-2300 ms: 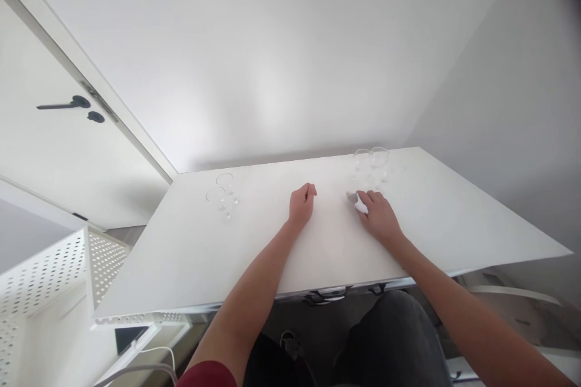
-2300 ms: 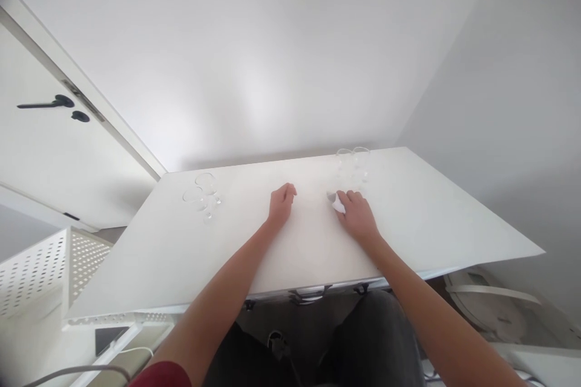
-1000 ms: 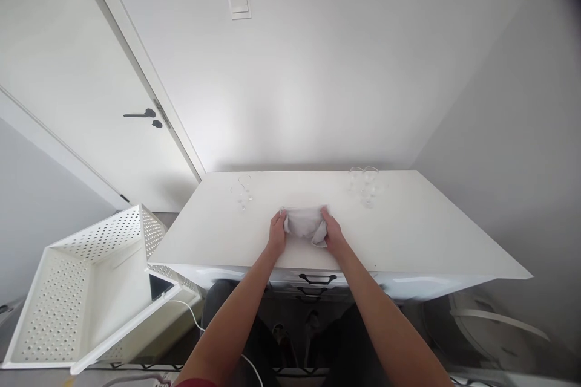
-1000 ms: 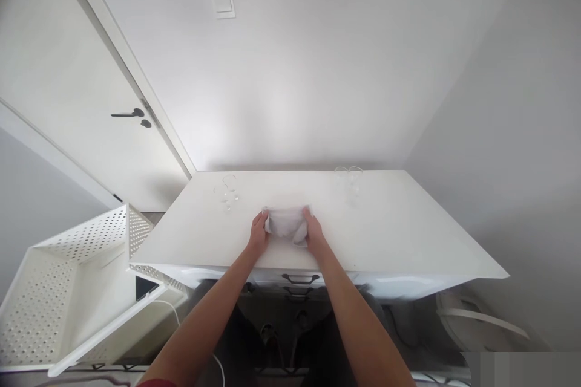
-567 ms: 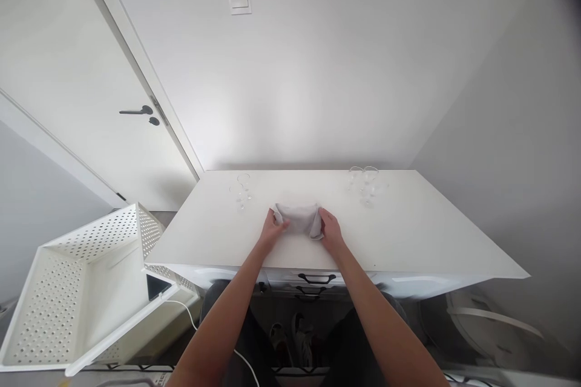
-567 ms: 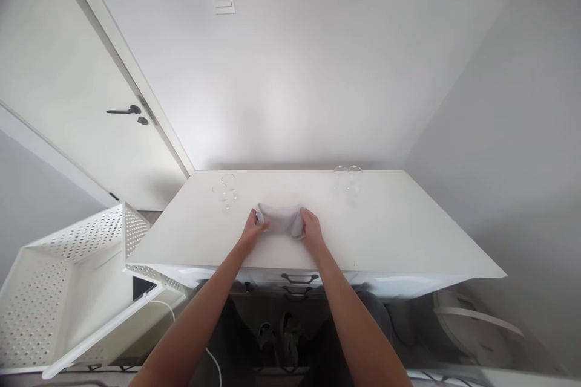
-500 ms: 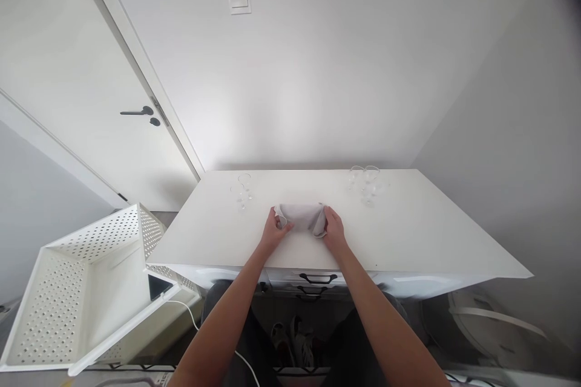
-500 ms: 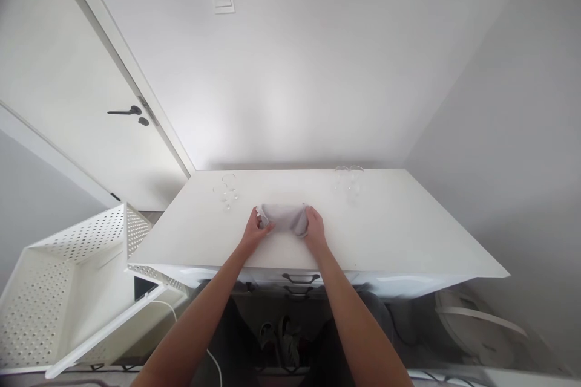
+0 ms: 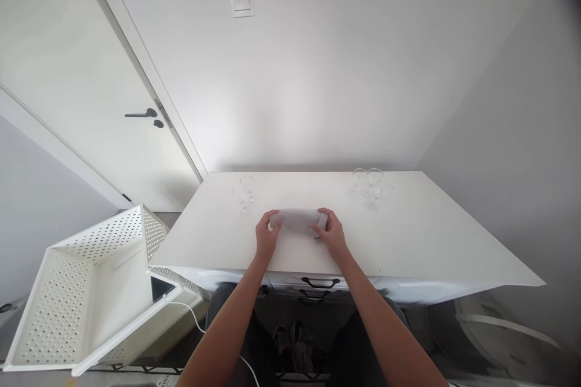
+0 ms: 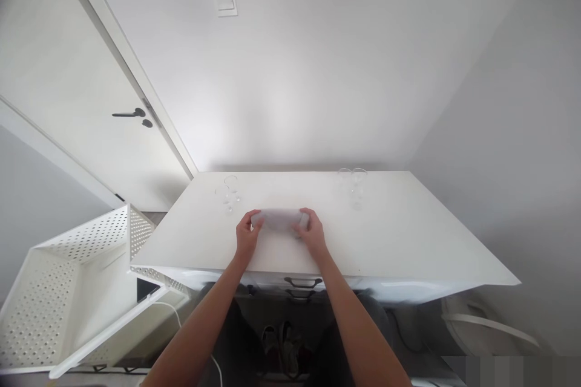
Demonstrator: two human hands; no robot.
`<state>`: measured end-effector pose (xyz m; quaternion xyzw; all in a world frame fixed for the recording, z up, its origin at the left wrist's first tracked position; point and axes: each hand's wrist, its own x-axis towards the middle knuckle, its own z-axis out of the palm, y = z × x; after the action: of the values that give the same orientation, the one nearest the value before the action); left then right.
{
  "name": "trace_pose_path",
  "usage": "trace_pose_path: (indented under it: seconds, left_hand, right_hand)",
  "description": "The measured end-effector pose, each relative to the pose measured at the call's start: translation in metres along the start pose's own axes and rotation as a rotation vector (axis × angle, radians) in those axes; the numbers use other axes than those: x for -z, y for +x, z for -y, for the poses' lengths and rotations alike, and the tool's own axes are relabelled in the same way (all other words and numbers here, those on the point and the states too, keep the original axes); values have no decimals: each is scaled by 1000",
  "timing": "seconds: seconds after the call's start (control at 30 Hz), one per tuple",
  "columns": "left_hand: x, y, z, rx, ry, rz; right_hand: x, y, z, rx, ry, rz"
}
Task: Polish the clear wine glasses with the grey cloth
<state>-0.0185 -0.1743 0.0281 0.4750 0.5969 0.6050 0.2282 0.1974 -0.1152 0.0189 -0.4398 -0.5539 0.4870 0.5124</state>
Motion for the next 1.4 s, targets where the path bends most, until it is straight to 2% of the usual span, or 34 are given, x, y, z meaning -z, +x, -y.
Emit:
trace_pose_path:
  seconds: [0.1, 0.27, 0.37, 0.47, 0.57, 0.67, 0.73, 0.77, 0.83, 0.93, 1.03, 1.13, 1.23, 1.3, 1.4]
  left_hand:
    - [-1, -1, 5, -49, 101, -37]
    - [-3, 0, 14, -117, 227, -94]
    - [-5, 2, 16, -213, 260, -61]
    - [-9, 4, 17, -313, 331, 35]
    - [-16, 4, 18, -369, 423, 260]
    - [-20, 0, 14, -350, 425, 446]
    - [-18, -4, 4, -285, 385, 460]
    - [-16, -7, -4, -251, 353, 464]
    - [-10, -12, -21, -199, 290, 491]
    - [1, -21, -47, -83, 150, 569]
    - [6, -33, -66, -45, 29, 753]
    - [2, -51, -75, 27, -151, 827]
    - [-3, -66, -77, 118, -190, 812]
    - [-3, -69, -75, 150, -129, 746]
    - [1, -66, -68, 203, 92, 461]
  right_hand:
    - [0, -3, -3, -16, -47, 24]
    - [8, -6, -5, -116, -61, -73]
    - [12, -6, -4, -71, -128, -93]
    - [10, -6, -5, 21, -244, -29]
    - [8, -8, 0, 145, -331, 69]
    - [12, -11, 20, 327, -482, 9]
    - [18, -12, 41, 377, -529, -5]
    - [21, -13, 53, 348, -510, 38]
    - [26, -16, 76, 182, -406, 126]
    - [29, -21, 104, -62, -101, 135]
    - [28, -27, 120, -265, 133, 177]
    - [26, -32, 125, -443, 229, 262]
    - [26, -32, 118, -550, 336, 335]
    - [24, -29, 110, -564, 363, 302]
    - [15, -30, 96, -443, 208, 89]
